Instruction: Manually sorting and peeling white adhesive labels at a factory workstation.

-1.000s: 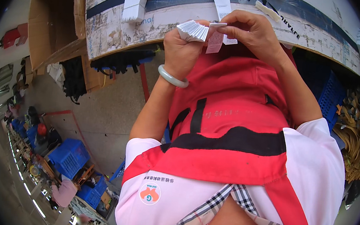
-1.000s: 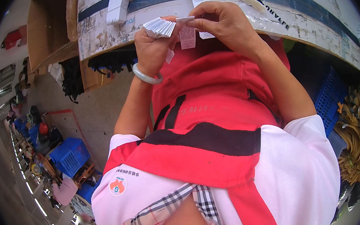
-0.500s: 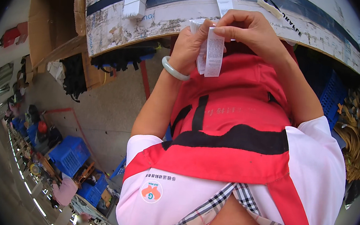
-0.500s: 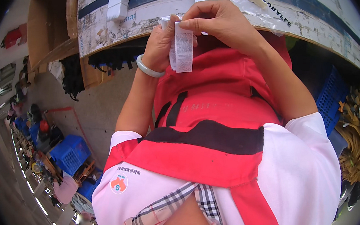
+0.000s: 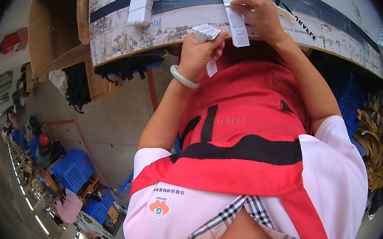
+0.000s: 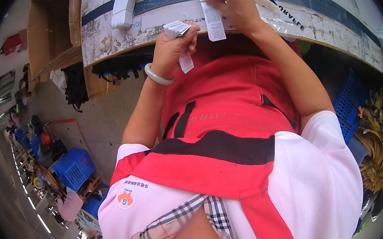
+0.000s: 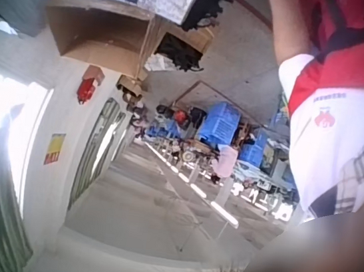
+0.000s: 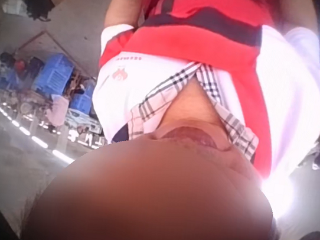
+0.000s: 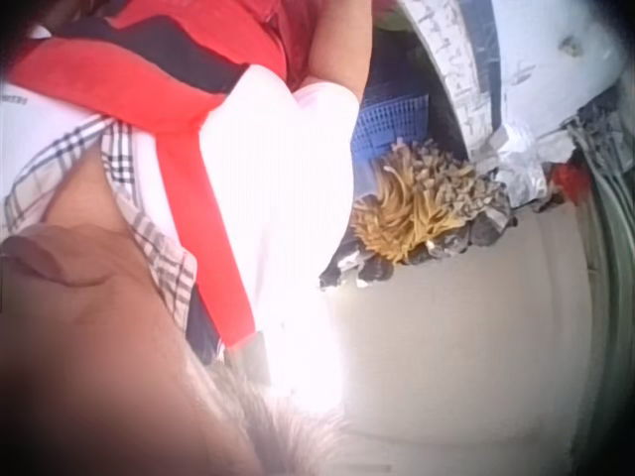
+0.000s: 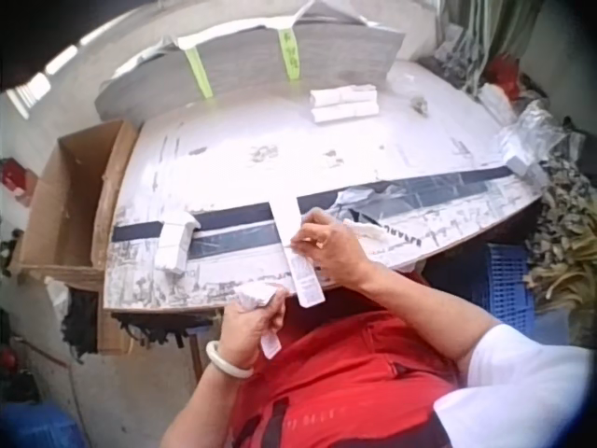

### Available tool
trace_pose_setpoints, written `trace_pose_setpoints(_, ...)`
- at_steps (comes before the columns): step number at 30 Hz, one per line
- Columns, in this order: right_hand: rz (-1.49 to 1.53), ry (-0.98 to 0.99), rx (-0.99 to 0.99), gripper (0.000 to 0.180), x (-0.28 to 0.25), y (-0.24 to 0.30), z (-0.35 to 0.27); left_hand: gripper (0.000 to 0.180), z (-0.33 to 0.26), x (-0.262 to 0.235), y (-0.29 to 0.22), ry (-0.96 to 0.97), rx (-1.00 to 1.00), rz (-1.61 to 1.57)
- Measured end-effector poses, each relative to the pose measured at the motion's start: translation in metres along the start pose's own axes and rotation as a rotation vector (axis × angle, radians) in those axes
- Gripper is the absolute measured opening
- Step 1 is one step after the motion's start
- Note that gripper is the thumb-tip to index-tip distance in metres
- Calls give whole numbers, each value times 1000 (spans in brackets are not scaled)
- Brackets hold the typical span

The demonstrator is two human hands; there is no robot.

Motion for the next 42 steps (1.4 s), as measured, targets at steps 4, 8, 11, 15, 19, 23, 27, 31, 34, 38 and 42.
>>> trace_pose_setpoints(4,26,-19,118,8,-4,11,-6,20,4,0,-5,-137,148,175)
trace_pose_setpoints(8,148,147,68,13,-11,36,-10,16,5,4,-22,-360,733,463)
trace_pose_setpoints(11,314,193,56,12,-14,56,-11,18,-2,4,-25,-183,529,405)
trace_pose_setpoints(15,355,198,247,14,-16,65,-14,17,-7,1,-23,-200,510,390)
trace_pose_setpoints(19,346,211,143,16,-9,55,-22,14,-9,5,-23,-183,462,275)
trace_pose_setpoints(23,392,215,163,17,-6,52,-22,14,-8,6,-22,-192,476,261)
trace_pose_setpoints(27,407,245,165,17,-7,53,-22,13,-8,3,-19,-176,512,229)
trace_pose_setpoints(31,400,238,167,17,-7,54,-23,12,-9,4,-17,-168,493,213)
trace_pose_setpoints(34,396,229,147,17,-8,56,-23,12,-8,3,-14,-159,469,201)
trace_pose_setpoints(38,339,211,90,16,-7,53,-25,12,-7,5,-10,-148,421,142)
trace_pose_setpoints(42,356,235,136,17,-6,53,-28,11,-9,5,-11,-123,368,132)
Point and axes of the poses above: each hand's wrist, its own z-axis towards the middle knuckle, its own x-axis out of the palm, y = z × x, the point moved 2 cm from there along z, towards the middle knuckle, and after that the axes turned 4 degrees about z, right-handed, at the moved point
